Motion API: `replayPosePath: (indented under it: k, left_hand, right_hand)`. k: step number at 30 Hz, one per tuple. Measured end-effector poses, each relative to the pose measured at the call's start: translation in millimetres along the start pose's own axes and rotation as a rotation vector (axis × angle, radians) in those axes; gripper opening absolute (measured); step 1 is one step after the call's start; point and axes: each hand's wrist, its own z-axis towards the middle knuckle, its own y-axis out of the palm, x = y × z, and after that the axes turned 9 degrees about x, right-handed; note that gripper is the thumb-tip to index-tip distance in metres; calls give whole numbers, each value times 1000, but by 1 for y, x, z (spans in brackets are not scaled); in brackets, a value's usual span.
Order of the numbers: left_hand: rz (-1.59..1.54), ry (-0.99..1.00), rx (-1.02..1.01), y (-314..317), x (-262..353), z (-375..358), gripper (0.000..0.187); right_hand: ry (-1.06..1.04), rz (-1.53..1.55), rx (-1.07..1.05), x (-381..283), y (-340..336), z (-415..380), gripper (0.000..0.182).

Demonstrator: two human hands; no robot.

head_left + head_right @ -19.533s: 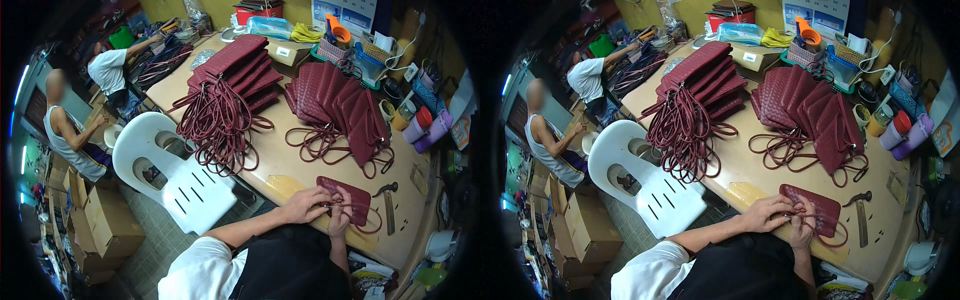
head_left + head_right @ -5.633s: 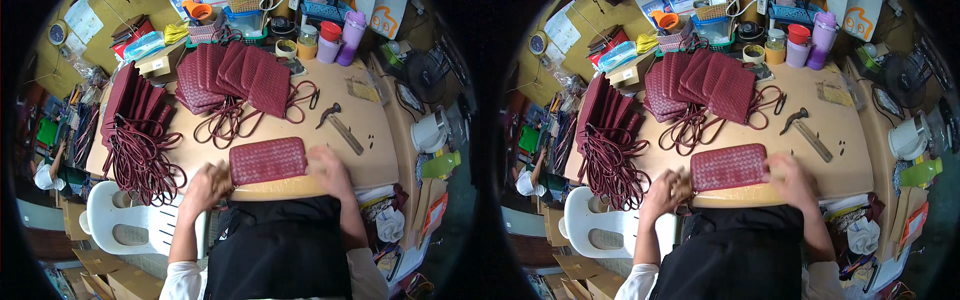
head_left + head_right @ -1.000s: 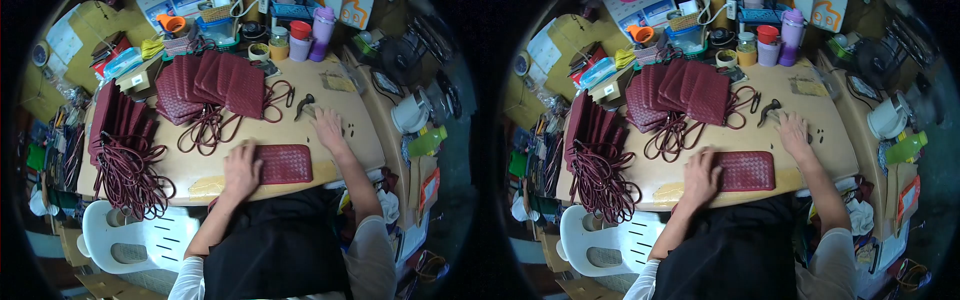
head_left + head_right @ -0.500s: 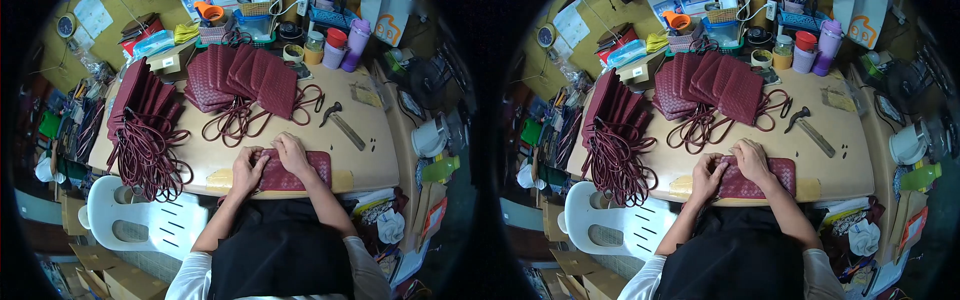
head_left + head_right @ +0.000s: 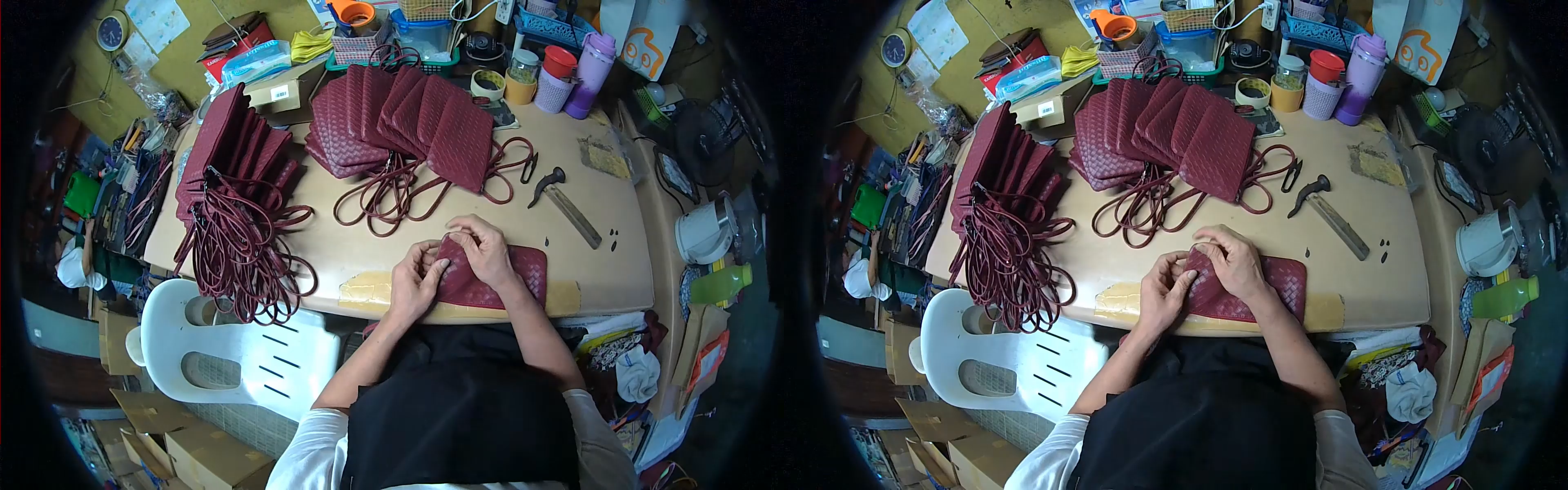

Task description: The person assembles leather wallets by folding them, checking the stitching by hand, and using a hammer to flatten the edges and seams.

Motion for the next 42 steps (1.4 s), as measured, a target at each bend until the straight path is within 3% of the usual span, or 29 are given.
replayPosePath:
  k: [1, 8, 14, 17, 19, 23, 38, 42]
  left_hand:
    - [-31, -23, 14, 0, 0, -1, 12]
    - [45, 116, 12, -7, -16, -2, 10]
    - [95, 241, 38, -7, -18, -5, 9]
    - [118, 187, 29, -6, -13, -3, 9]
    - [-153, 0, 40, -1, -2, 3, 16]
    - [-94, -41, -47, -8, -9, 4, 18]
    - [-108, -9, -47, -11, -11, 1, 13]
    - [4, 107, -52, -14, -13, 2, 13]
  right_hand:
    - [-108, -1, -37, -1, -1, 0, 6]
    - [-318, -97, -55, -5, -5, 0, 11]
    - [-231, -60, -86, -2, -3, -2, 12]
    - [-232, -34, -76, 3, -1, -1, 13]
    - [-231, 3, -62, 1, 0, -2, 14]
    - [-246, 4, -82, -2, -2, -3, 14]
    - [-255, -63, -141, -1, -1, -4, 15]
    - [-228, -34, -210, -1, -4, -2, 16]
